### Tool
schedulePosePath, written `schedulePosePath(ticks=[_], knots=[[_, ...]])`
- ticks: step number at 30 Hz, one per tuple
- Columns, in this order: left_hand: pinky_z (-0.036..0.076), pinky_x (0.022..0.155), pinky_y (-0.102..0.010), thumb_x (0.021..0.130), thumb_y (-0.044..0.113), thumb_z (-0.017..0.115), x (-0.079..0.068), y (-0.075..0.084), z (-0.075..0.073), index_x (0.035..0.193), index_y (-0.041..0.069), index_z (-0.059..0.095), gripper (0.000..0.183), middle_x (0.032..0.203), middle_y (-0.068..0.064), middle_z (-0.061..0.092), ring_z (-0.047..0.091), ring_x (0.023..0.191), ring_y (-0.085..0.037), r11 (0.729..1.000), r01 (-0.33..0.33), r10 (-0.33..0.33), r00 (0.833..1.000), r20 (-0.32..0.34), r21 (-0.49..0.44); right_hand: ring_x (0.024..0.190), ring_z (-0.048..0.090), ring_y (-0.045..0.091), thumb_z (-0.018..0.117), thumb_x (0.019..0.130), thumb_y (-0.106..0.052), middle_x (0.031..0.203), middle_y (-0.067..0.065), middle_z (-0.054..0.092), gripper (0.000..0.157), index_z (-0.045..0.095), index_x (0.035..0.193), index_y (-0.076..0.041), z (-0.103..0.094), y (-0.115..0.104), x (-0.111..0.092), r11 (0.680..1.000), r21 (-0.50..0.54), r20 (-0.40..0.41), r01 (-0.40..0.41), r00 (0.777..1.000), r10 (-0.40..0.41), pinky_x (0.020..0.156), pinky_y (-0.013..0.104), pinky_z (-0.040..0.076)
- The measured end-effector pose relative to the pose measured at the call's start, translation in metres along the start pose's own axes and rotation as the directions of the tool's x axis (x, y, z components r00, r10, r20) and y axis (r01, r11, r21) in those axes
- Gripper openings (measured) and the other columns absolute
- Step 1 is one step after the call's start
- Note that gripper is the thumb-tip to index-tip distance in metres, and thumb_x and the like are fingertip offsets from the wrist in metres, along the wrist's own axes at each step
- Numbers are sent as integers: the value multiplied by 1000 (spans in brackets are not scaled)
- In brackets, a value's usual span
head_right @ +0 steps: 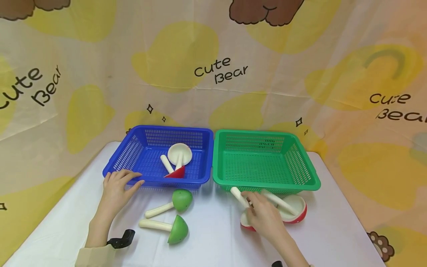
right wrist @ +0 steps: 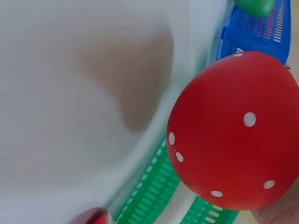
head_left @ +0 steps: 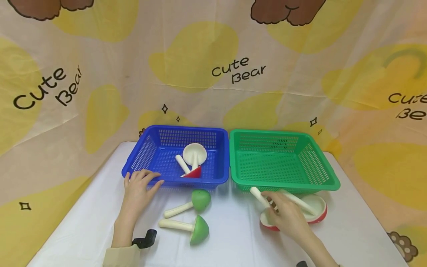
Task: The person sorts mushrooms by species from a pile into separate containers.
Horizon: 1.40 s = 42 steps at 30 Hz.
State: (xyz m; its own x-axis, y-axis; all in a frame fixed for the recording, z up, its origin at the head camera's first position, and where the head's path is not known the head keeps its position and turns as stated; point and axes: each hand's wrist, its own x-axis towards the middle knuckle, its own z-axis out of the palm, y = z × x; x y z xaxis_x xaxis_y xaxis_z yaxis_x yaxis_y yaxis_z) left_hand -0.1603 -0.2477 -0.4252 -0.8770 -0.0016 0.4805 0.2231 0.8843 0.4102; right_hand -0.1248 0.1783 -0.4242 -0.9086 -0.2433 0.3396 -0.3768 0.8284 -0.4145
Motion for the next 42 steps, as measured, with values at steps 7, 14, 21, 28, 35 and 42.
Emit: schedulePosePath(ticks=[7, 14, 21, 28, 35, 42], knots=[[15, 107, -73, 84, 23, 74, 0, 0, -2, 104, 8, 70, 26, 103, -14, 65, 50, 109, -39, 1000, 5, -5, 1000, 1, 3, 77, 60, 1, 72, 78, 1, 91, -8, 65, 47, 63, 118, -21, -5, -12, 1, 995, 97, 60, -34, 998, 28, 66, 24, 56], [15, 107, -73, 84, 23, 74, 0, 0, -3, 104, 8, 70, 26, 103, -14, 65, 50, 109, -39, 1000, 7, -7, 1000, 0, 3, 80, 59, 1, 71, 80, 1, 93, -9, 64, 48, 61, 120, -23, -15, -25, 8, 988, 153, 67, 15, 997, -26, 67, 21, 56], [15, 107, -73, 83, 23, 74, -1, -1, -4, 104, 8, 70, 26, 103, -14, 65, 50, 109, -39, 1000, 10, -10, 1000, -4, 6, 79, 62, 5, 68, 83, -2, 96, -6, 64, 46, 59, 124, -21, -25, -41, 24, 980, 194, 102, 32, 993, -53, 68, 20, 56], [15, 107, -73, 83, 25, 74, 0, -1, -3, 104, 8, 71, 27, 103, -14, 65, 50, 109, -39, 1000, 6, -6, 1000, -3, 6, 82, 63, 6, 67, 85, -5, 99, -7, 64, 43, 58, 124, -21, -33, -56, 44, 980, 187, 108, 75, 989, -97, 70, 22, 56], [15, 108, -73, 83, 25, 74, 0, -2, -2, 104, 8, 71, 27, 102, -13, 66, 51, 109, -39, 1000, 0, 0, 1000, -8, 10, 82, 61, 9, 66, 85, -2, 97, -4, 65, 42, 59, 123, -19, -36, -70, 74, 960, 222, 94, 173, 976, -198, 69, 24, 56], [15, 109, -72, 83, 25, 74, 1, -1, 0, 104, 8, 71, 27, 102, -13, 66, 51, 109, -39, 1000, 8, -8, 1000, 1, 11, 84, 64, 14, 66, 86, -1, 100, 1, 68, 39, 60, 122, -15, -35, -83, 105, 937, 293, 134, 192, 962, -239, 69, 22, 55]])
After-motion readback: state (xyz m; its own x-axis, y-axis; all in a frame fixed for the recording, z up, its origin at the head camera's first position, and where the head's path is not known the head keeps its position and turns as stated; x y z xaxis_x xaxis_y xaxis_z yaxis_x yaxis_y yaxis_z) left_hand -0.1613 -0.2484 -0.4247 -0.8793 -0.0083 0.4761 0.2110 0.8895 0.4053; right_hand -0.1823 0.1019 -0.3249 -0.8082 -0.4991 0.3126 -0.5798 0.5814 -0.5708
